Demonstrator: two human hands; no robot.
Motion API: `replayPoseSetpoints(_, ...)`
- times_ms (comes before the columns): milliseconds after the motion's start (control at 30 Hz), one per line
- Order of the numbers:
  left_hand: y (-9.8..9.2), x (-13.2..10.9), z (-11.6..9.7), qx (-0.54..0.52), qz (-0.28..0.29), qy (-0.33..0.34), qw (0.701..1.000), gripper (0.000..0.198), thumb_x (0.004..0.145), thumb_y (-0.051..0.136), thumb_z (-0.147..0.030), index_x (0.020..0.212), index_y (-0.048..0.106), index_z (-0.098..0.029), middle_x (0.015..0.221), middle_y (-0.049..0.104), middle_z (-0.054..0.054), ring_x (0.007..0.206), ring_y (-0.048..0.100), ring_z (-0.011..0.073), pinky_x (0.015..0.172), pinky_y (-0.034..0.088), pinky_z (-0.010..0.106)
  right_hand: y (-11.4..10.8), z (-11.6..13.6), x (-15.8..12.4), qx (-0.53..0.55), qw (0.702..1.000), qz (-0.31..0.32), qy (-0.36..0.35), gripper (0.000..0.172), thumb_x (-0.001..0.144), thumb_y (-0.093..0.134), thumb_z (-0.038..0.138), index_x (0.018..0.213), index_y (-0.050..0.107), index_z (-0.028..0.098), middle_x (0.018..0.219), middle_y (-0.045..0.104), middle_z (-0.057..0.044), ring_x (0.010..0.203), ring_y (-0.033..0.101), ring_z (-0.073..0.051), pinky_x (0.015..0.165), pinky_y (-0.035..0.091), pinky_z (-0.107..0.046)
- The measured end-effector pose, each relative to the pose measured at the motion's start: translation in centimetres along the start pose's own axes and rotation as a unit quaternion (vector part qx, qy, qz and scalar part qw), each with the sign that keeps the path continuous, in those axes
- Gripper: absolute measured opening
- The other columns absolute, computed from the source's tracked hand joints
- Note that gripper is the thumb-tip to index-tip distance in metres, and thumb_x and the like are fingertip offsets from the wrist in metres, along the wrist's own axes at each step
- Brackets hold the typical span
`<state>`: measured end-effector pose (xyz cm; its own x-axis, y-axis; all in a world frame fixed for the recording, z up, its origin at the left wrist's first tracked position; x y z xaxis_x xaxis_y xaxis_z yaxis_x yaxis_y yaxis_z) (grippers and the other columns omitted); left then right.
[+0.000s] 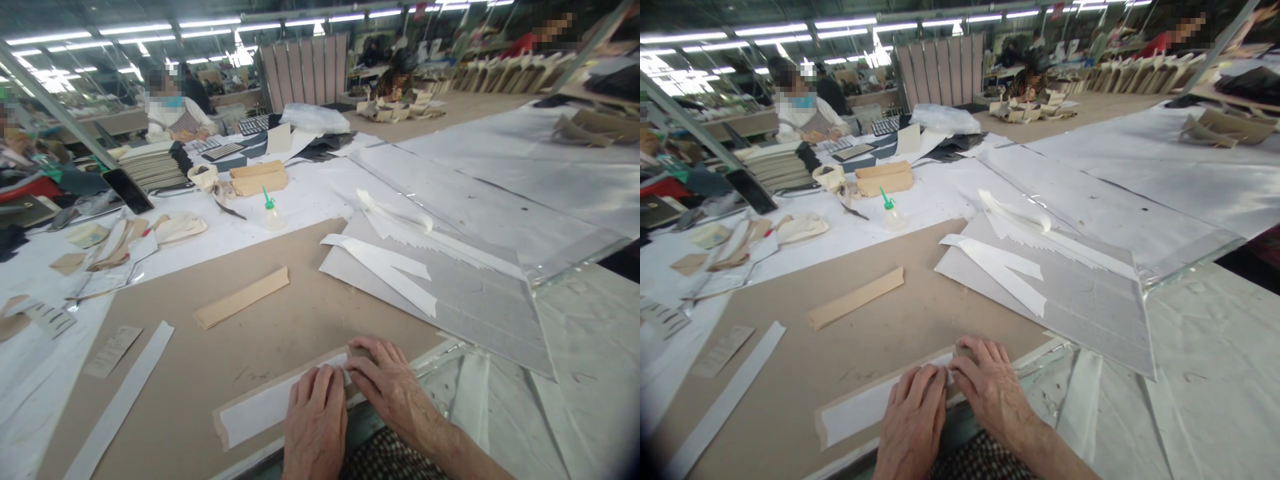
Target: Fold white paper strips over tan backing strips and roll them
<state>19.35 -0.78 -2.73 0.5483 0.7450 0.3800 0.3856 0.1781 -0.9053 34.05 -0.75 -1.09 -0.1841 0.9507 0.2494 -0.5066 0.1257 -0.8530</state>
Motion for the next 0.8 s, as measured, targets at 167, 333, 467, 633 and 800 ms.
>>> replayPoseSetpoints(167,0.0,-0.1,0.0,-0.002,0.009,-0.006,1.0,0.035,0.092,0.05,-0.012,0.125,0.059,-0.016,0.118,0.064,0.007,0.105,0.056,0.0255,0.085,0.051,0.039,0.0,-1.2,0.1,0.007,0.997,-0.061,0.052,0.017,0.094,0.054,0.017,0.109,0.061,0.02,0.134,0.053,-0.015,0.118,0.053,-0.029,0.097,0.049,-0.051)
replayPoseSetpoints(333,-0.2,-0.1,0.0,-0.002,-0.001,-0.008,1.0,0.034,0.092,0.049,-0.012,0.124,0.059,-0.017,0.116,0.064,0.006,0.102,0.057,0.0245,0.083,0.051,0.038,0.0,-0.2,0.1,0.025,0.999,-0.027,-0.023,0.031,0.096,0.044,0.009,0.114,0.064,0.025,0.135,0.054,-0.009,0.122,0.051,-0.026,0.1,0.048,-0.047)
replayPoseSetpoints(467,-0.3,0.0,-0.1,-0.015,-0.006,-0.007,1.0,0.033,0.093,0.047,-0.01,0.123,0.06,-0.016,0.114,0.064,0.006,0.101,0.057,0.0242,0.082,0.05,0.038,0.3,-1.1,0.8,-0.01,0.999,-0.03,-0.01,0.035,0.095,0.044,0.009,0.118,0.065,0.026,0.138,0.054,-0.01,0.12,0.052,-0.029,0.097,0.049,-0.049)
replayPoseSetpoints(633,-0.2,0.1,0.0,-0.02,0.004,-0.018,1.0,0.032,0.094,0.048,-0.011,0.124,0.058,-0.017,0.115,0.064,0.005,0.103,0.057,0.024,0.083,0.049,0.039,-0.4,-2.9,1.2,-0.027,0.993,-0.109,0.023,0.038,0.095,0.043,0.01,0.13,0.056,0.017,0.137,0.053,-0.016,0.124,0.05,-0.031,0.102,0.046,-0.054)
replayPoseSetpoints(800,-0.2,0.1,0.0,-0.009,-0.009,-0.019,1.0,0.028,0.096,0.045,-0.013,0.122,0.056,-0.017,0.113,0.064,0.007,0.103,0.057,0.0244,0.084,0.048,0.039,-0.6,-2.0,-0.1,-0.003,0.998,-0.056,0.004,0.029,0.096,0.045,0.011,0.118,0.062,0.022,0.132,0.058,-0.011,0.121,0.052,-0.028,0.1,0.047,-0.049)
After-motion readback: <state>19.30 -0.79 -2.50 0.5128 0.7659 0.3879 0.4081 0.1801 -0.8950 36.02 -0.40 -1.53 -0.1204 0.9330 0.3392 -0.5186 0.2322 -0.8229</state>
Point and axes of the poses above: each hand's wrist, its own x-axis towards the middle knuckle, its own y-axis out of the palm, z = x × y, the point moved 5 cm from there along x, towards the middle knuckle
